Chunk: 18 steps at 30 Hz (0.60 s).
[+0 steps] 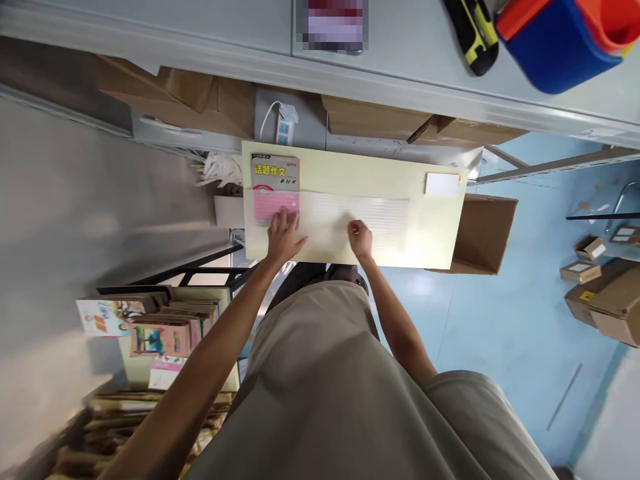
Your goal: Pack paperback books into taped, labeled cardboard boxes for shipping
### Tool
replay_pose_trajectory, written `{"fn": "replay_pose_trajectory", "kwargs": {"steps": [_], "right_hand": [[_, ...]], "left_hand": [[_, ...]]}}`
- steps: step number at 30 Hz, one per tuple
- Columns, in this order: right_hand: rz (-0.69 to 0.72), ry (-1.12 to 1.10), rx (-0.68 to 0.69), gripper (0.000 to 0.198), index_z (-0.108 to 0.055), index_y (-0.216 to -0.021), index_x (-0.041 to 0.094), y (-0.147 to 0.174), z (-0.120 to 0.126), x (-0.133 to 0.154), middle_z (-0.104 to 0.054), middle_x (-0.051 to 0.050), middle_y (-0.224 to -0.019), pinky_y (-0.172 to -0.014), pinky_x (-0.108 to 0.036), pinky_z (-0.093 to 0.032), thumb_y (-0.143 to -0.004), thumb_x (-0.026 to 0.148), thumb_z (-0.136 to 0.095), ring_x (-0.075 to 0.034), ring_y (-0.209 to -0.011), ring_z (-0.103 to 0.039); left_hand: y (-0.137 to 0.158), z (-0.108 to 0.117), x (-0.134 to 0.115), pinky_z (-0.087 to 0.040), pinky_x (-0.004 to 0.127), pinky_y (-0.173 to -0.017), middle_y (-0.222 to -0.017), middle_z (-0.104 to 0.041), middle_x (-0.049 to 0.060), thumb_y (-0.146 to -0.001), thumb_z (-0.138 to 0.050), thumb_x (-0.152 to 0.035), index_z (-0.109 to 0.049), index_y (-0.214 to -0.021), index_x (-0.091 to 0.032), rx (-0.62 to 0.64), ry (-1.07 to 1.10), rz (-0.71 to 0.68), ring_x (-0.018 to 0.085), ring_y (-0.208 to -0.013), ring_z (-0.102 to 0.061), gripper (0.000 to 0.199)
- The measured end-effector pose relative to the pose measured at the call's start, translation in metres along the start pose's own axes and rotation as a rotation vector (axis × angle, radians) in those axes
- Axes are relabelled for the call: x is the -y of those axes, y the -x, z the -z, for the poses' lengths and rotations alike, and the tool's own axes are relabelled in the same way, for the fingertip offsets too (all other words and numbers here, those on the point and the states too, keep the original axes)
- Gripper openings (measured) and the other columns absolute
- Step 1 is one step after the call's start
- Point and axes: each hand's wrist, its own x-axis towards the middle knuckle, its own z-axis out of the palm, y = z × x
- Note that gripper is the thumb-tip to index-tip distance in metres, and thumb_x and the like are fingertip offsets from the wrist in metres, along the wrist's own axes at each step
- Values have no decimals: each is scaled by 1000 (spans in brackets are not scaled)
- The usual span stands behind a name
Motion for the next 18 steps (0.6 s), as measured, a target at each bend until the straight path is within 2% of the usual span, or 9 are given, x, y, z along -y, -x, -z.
{"fn": "replay_pose_trajectory", "kwargs": {"steps": [3,5,7,10,12,16,18], "right_hand": [[-85,-195,337,28,-77,-98,22,-3,-65,45,-87,-8,-95,-74,-29,-65,-108,48,-73,-19,-75,-78],[-176,-186,428,33,-76,-90,21,-6,-99,67,-87,-6,-89,-66,-25,-63,-108,48,-77,-15,-65,-76],[-230,-147,432,37,-74,-81,20,-8,-118,80,-87,-6,-85,-61,-24,-61,-110,45,-77,-14,-61,-75],[-254,-115,409,43,-73,-73,21,-8,-122,84,-86,-5,-80,-62,-24,-61,-112,41,-76,-15,-61,-76],[-238,-66,405,48,-72,-68,22,-6,-117,83,-85,-3,-75,-67,-24,-61,-111,42,-77,-16,-64,-78],[-89,225,381,60,-64,-59,26,1,-109,84,-82,-1,-68,-78,-24,-59,-114,49,-74,-19,-77,-84],[-49,310,367,60,-63,-61,26,4,-108,85,-83,-1,-70,-78,-24,-57,-114,52,-73,-20,-82,-85]], "left_hand": [[-7,11,25,-37,63,-141,-188,-43,18,-104,-64,-32,-63,-169,-17,-39,132,-64,42,-173,-42,67],[-15,19,40,-40,56,-142,-175,-62,16,-104,-56,-24,-70,-160,-18,-67,236,-99,34,-165,-55,58],[-25,28,52,-47,52,-138,-163,-73,16,-103,-54,-22,-74,-154,-18,-79,322,-99,32,-156,-65,54],[-45,44,63,-59,47,-125,-150,-80,16,-103,-57,-24,-75,-148,-19,-43,407,-57,30,-136,-77,49],[-63,56,67,-61,46,-120,-145,-81,17,-104,-59,-26,-74,-147,-17,-58,411,-10,31,-127,-80,47],[-111,78,73,-51,57,-131,-154,-71,26,-101,-72,-32,-70,-148,-11,-263,292,150,44,-148,-67,51],[-134,82,77,-46,63,-134,-154,-69,30,-95,-84,-37,-67,-147,-10,-270,265,243,50,-153,-62,61]]}}
